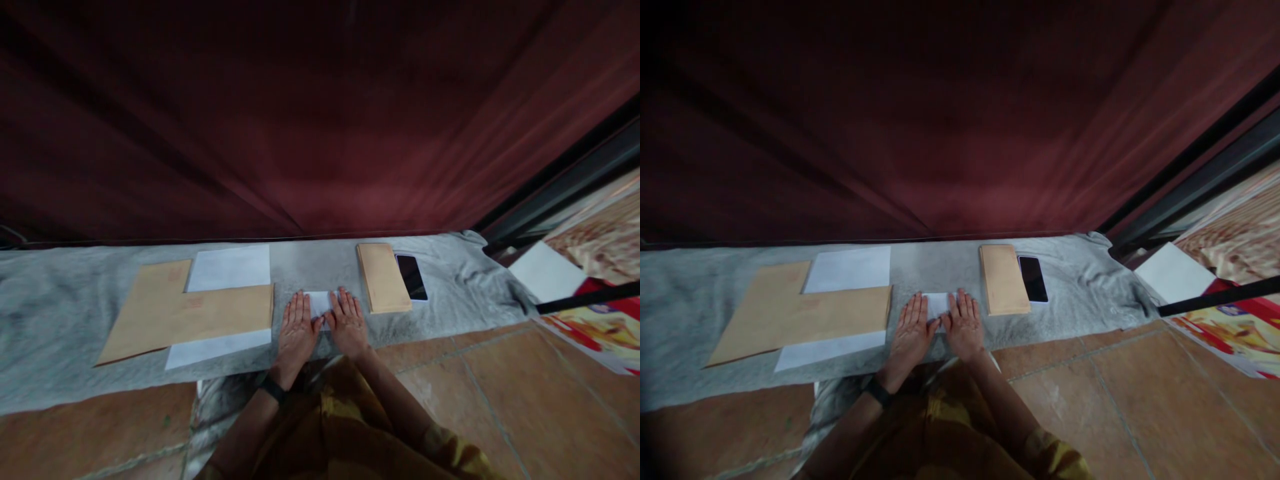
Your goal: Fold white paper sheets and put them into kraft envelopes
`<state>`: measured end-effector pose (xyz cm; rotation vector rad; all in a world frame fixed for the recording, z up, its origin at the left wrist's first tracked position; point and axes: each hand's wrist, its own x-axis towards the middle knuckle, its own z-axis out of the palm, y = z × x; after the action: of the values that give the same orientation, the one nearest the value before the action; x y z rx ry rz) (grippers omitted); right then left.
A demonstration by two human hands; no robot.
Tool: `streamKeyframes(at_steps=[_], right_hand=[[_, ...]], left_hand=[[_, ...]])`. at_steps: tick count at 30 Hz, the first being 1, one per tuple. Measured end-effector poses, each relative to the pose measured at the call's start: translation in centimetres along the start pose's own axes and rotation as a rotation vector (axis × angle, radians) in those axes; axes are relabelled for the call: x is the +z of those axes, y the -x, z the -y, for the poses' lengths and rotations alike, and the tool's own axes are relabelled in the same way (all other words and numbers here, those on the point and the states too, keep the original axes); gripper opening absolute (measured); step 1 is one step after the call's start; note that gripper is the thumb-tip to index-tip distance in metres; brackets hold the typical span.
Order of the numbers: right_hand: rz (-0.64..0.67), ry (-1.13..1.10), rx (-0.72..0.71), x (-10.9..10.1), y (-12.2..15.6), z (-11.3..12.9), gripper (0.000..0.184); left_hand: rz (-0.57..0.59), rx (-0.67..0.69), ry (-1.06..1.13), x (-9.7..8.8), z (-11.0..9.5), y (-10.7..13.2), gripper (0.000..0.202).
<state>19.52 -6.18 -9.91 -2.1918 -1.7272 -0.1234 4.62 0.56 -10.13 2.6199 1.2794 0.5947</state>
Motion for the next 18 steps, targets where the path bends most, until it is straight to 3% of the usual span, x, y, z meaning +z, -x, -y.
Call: streamKeyframes(at_steps=[6, 18], right_hand=[[-0.06, 0.036, 0.02, 0.3, 0.5, 0.0, 0.059], [-0.069, -0.006, 0.006, 0.5, 0.6, -0.2, 0.059]], left_hand=[[-0.005, -0.011, -0.024, -0.6, -0.1, 1.3, 0.067], [0.043, 0.046, -0.094, -2.1, 0.1, 6.0, 0.072]])
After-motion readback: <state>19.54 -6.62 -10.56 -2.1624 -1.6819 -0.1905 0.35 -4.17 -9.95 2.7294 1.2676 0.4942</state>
